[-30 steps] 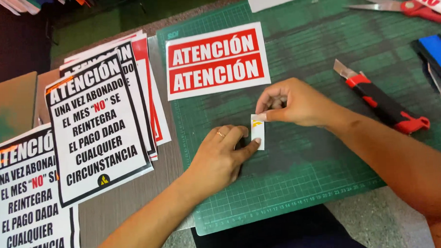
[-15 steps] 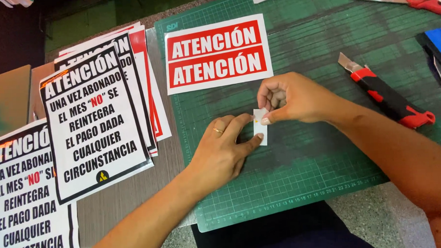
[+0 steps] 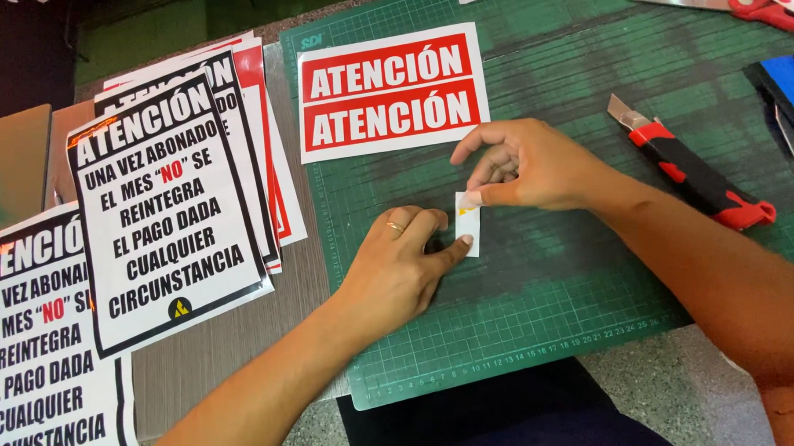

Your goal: Applying small labels to the bottom of printed signs and smoothing them with a squeegee

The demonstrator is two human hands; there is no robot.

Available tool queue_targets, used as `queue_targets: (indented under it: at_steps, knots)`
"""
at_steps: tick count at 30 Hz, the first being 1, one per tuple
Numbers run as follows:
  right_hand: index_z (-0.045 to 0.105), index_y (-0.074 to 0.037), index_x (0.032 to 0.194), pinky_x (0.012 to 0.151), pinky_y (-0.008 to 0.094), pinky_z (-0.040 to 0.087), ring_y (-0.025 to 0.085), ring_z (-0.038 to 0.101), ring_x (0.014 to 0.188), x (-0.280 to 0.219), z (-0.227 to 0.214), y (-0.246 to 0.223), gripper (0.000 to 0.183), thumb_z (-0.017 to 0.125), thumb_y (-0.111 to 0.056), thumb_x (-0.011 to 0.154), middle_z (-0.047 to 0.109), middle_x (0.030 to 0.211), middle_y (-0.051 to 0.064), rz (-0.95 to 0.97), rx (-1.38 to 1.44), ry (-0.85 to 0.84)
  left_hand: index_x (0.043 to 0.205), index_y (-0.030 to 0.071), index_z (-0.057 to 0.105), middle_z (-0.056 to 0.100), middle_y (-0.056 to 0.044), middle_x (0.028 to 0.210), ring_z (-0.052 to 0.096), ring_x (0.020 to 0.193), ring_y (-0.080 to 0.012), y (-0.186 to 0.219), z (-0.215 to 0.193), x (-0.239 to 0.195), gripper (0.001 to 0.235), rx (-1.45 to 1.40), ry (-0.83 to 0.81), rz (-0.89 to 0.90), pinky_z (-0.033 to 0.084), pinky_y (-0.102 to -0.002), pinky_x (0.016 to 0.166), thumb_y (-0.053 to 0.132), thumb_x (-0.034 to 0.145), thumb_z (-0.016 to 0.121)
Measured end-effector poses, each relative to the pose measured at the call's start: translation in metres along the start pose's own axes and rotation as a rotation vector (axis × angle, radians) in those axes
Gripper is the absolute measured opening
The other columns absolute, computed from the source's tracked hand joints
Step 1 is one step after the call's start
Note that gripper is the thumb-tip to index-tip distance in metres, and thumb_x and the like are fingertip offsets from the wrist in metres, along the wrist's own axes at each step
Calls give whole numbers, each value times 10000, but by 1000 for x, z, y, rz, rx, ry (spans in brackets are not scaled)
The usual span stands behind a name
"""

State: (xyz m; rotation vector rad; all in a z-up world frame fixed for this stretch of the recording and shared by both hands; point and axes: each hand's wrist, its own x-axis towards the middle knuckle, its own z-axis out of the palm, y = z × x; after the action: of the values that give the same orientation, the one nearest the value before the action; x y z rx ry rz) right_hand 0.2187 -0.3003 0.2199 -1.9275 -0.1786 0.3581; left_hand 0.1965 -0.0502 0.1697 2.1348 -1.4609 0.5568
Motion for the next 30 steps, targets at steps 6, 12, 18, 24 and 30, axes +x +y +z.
queue_targets:
  at_steps: [6,12,18,24,30]
  knots:
    - [686,-111,1215,623,212,492,105,721,704,2,4,8,536,794,24,709,800,805,89,-11,-116,-11,1077,160,765,570,-125,1139,544,1045,-338,0,2,0,225,7,25,7,481,-447,930,97,948,592]
    - [695,-121,1181,596,229,501,120,741,694,2,7,7,493,774,-15,706,802,789,65,-85,-265,3,1078,158,770,586,-132,1226,527,1064,-339,3,-4,5,221,16,31,16,473,-448,941,97,958,595]
    - [698,-113,1177,566,225,495,129,740,688,4,11,10,477,756,-29,712,802,774,49,-121,-331,-1,1088,155,766,615,-105,1216,528,1062,-322,1,-1,2,217,7,10,27,469,-446,932,112,948,606]
    - [705,-96,1182,542,244,515,143,751,712,2,12,1,464,741,-26,724,804,788,54,-114,-363,0,1075,146,765,655,-81,1172,548,1043,-310,0,1,2,218,-25,13,30,472,-428,914,116,973,575]
    - [706,-71,1199,488,248,526,158,747,694,3,16,2,448,723,-39,752,795,797,73,-90,-363,19,1045,128,763,675,-71,1148,561,1037,-309,0,-3,5,209,-86,-16,19,475,-424,924,109,982,565]
